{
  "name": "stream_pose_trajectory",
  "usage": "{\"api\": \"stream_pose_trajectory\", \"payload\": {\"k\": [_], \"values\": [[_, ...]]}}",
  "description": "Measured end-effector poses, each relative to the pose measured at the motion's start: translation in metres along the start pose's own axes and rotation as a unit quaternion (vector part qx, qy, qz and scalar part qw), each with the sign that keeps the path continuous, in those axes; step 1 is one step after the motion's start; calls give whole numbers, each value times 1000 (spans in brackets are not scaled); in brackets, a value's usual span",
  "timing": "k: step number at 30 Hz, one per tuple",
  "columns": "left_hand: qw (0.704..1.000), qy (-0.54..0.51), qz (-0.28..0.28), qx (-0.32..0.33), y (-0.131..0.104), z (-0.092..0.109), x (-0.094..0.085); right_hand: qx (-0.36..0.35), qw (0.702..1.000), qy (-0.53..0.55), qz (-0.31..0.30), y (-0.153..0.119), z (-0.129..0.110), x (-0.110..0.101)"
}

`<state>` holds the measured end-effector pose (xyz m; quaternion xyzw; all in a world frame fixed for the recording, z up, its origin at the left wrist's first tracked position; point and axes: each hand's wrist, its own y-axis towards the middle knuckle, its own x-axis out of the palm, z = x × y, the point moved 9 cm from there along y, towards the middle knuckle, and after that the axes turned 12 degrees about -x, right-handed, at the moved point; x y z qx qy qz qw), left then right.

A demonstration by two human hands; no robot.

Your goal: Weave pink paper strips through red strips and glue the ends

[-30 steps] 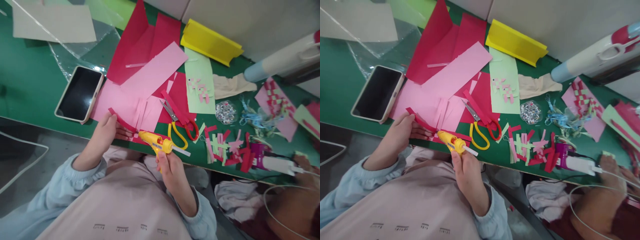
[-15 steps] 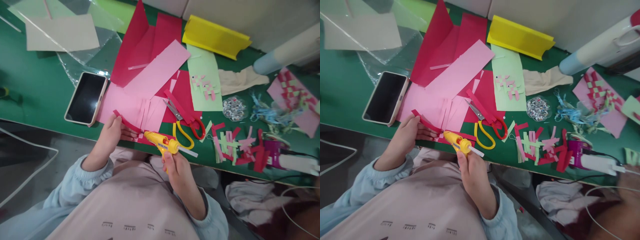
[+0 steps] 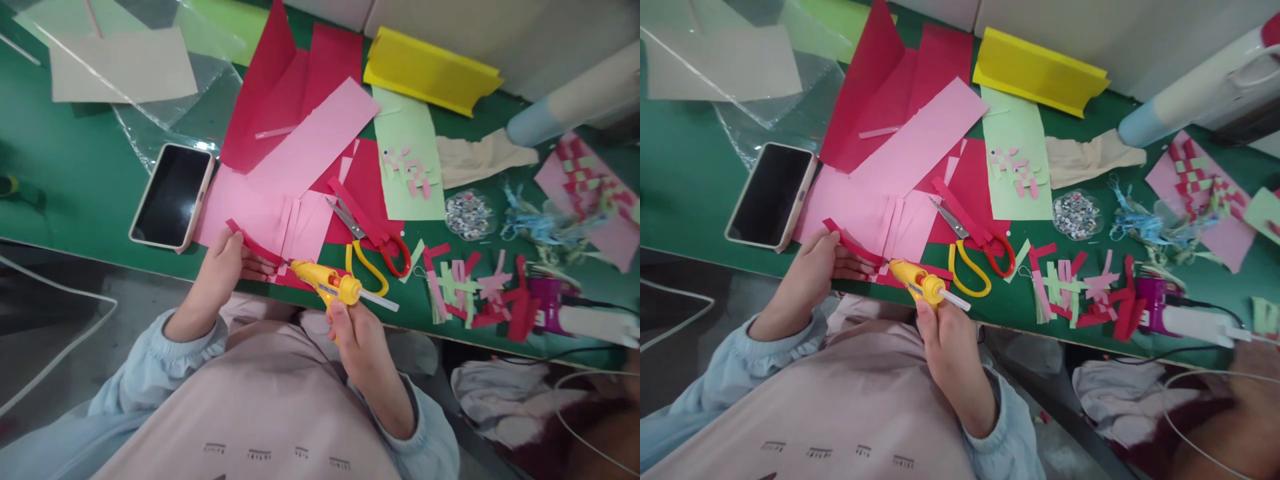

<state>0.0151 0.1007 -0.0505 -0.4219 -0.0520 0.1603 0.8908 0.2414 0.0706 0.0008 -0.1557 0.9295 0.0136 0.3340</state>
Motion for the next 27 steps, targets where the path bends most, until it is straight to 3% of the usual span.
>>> {"api": "stream_pose_trajectory", "payload": {"k": [27], "values": [[1000,-10,24,5,-1,1,-2,-74,992,-103,11,1,-23,-8]]}}
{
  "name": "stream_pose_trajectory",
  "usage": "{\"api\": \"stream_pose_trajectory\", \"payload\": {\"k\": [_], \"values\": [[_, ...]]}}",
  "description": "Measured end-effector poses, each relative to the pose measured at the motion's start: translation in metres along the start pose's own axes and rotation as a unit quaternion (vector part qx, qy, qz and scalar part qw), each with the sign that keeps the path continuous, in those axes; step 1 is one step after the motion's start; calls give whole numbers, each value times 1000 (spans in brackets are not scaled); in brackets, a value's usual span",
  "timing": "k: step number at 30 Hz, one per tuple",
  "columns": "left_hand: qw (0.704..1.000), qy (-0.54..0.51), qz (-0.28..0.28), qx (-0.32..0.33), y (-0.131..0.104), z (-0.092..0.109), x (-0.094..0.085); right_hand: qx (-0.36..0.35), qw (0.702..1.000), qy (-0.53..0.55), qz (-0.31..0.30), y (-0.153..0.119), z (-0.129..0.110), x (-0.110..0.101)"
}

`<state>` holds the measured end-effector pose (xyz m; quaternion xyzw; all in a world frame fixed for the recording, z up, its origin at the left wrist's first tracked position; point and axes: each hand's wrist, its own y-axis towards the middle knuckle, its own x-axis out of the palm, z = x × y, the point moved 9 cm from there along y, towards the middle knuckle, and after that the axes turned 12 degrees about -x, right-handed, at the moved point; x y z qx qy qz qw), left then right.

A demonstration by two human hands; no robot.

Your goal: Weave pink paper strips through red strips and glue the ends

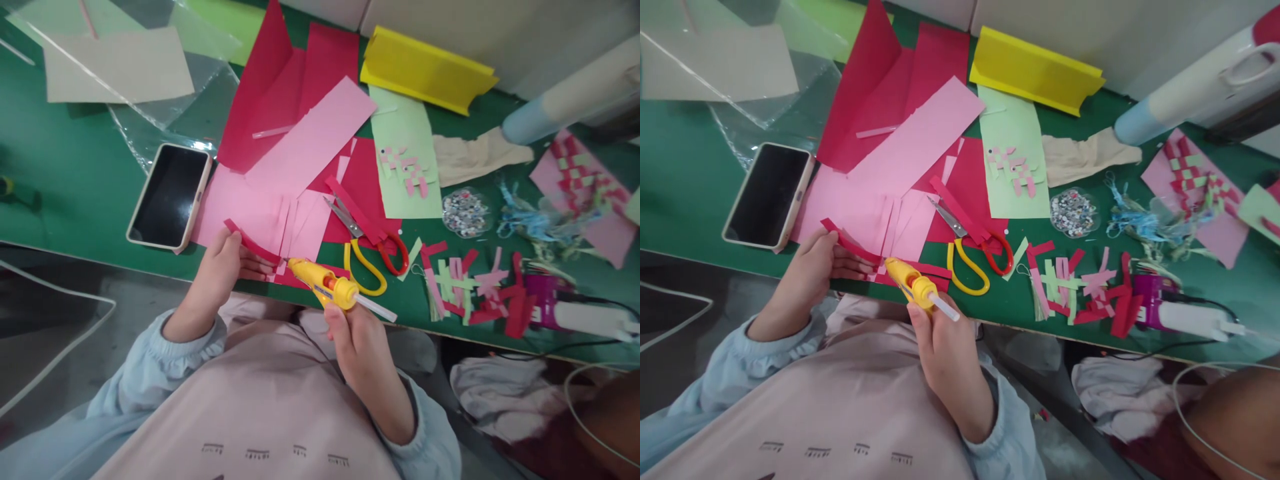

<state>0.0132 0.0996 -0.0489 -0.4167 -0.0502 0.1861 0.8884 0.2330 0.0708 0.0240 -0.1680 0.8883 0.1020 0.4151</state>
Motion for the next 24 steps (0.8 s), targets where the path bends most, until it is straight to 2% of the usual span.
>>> {"api": "stream_pose_trajectory", "payload": {"k": [24], "values": [[1000,-1,-7,0,3,-1,1,-46,998,-41,1,2,-12,-2]]}}
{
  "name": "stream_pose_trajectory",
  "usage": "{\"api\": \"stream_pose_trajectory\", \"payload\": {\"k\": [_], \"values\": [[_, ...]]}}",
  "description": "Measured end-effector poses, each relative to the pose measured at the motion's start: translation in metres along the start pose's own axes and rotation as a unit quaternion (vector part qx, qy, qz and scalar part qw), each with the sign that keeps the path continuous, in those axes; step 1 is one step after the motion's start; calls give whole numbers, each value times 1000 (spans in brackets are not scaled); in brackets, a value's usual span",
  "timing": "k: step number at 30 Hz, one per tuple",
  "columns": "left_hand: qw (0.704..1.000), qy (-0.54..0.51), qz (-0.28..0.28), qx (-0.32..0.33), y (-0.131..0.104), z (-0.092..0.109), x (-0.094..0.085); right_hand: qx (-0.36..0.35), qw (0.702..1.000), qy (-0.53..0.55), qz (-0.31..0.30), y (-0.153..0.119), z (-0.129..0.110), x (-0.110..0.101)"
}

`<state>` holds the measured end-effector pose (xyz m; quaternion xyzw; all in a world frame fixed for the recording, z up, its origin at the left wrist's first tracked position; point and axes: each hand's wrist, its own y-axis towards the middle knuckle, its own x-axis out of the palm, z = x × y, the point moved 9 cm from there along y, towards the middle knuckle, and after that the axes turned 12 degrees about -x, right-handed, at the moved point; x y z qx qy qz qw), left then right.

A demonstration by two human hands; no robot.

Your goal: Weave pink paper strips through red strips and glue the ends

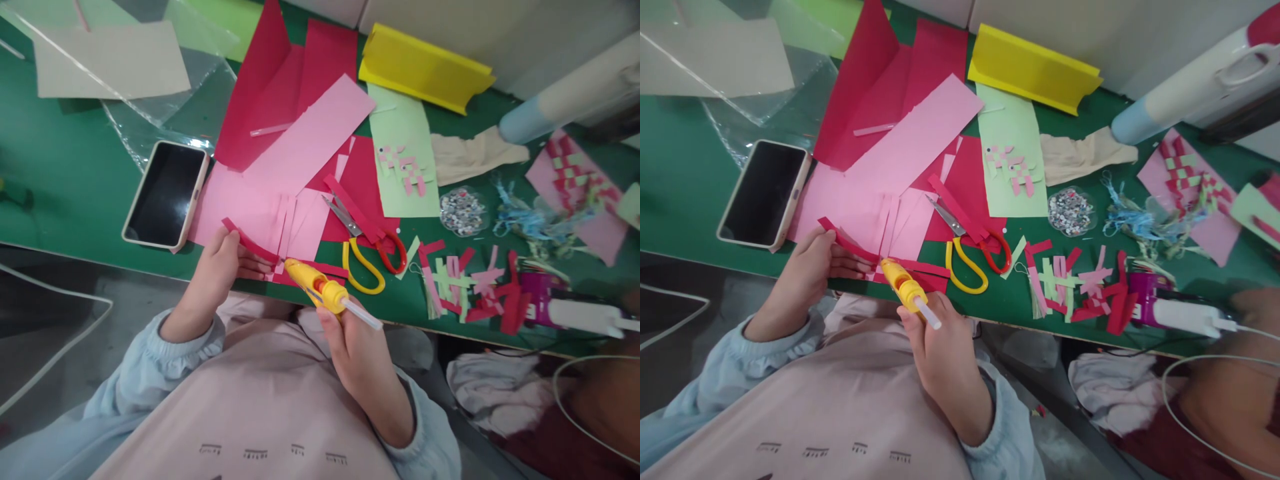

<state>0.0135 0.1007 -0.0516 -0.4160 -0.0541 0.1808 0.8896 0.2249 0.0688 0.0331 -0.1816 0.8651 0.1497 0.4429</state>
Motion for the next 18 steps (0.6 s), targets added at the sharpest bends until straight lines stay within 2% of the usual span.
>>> {"api": "stream_pose_trajectory", "payload": {"k": [10,18], "values": [[1000,0,7,-3,-1,0,-1,-4,1000,-10,-14,5,-6,-5],[1000,-1,13,-5,-4,3,-1,19,999,0,-29,5,-2,-2]]}}
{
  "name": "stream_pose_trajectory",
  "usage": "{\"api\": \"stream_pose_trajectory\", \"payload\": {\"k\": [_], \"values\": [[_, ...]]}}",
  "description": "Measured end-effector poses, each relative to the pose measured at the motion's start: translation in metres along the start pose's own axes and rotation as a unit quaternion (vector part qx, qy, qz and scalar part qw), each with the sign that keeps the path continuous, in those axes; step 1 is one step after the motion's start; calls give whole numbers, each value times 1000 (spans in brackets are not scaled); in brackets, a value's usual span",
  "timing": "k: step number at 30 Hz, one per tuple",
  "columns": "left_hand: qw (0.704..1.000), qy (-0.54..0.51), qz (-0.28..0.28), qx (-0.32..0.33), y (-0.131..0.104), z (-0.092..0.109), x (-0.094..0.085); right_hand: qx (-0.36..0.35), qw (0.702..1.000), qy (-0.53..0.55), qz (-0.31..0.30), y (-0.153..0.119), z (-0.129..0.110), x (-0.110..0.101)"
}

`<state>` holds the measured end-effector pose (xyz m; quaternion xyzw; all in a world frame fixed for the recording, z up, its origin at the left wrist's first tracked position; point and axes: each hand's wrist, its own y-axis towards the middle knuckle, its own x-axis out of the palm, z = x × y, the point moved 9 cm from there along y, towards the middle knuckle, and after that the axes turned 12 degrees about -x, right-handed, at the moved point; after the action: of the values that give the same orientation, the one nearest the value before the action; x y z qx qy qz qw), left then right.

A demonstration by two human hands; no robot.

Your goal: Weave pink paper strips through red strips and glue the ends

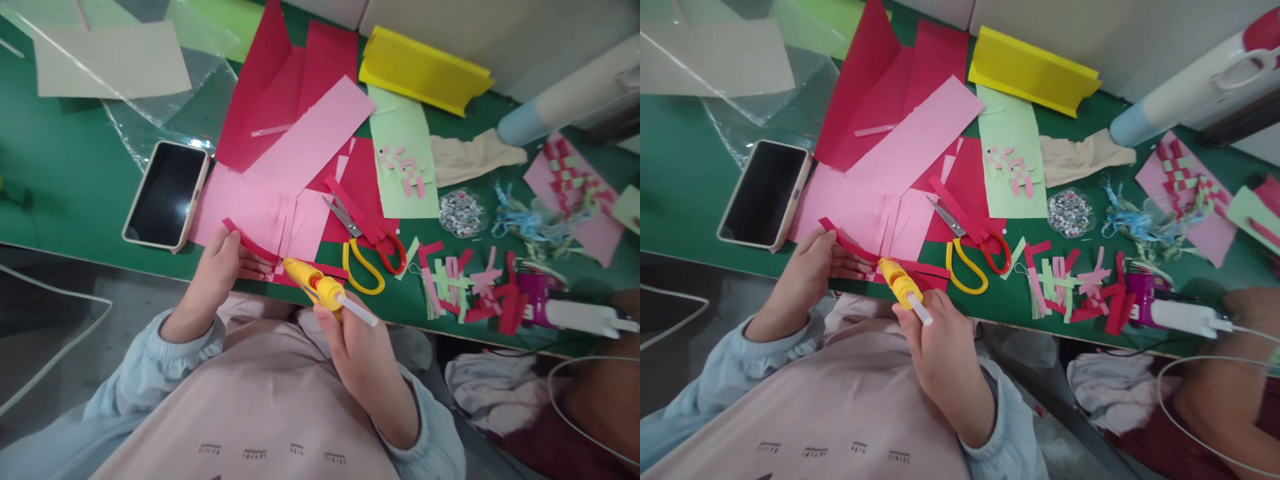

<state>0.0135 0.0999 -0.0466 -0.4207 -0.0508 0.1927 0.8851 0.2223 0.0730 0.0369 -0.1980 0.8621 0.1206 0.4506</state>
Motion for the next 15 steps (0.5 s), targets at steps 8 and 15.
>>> {"api": "stream_pose_trajectory", "payload": {"k": [8,15], "values": [[999,-3,-29,16,2,-1,2,6,1000,-4,-20,4,-2,-6],[999,-8,-36,15,4,-2,2,-4,999,-11,-50,14,-8,-8]]}}
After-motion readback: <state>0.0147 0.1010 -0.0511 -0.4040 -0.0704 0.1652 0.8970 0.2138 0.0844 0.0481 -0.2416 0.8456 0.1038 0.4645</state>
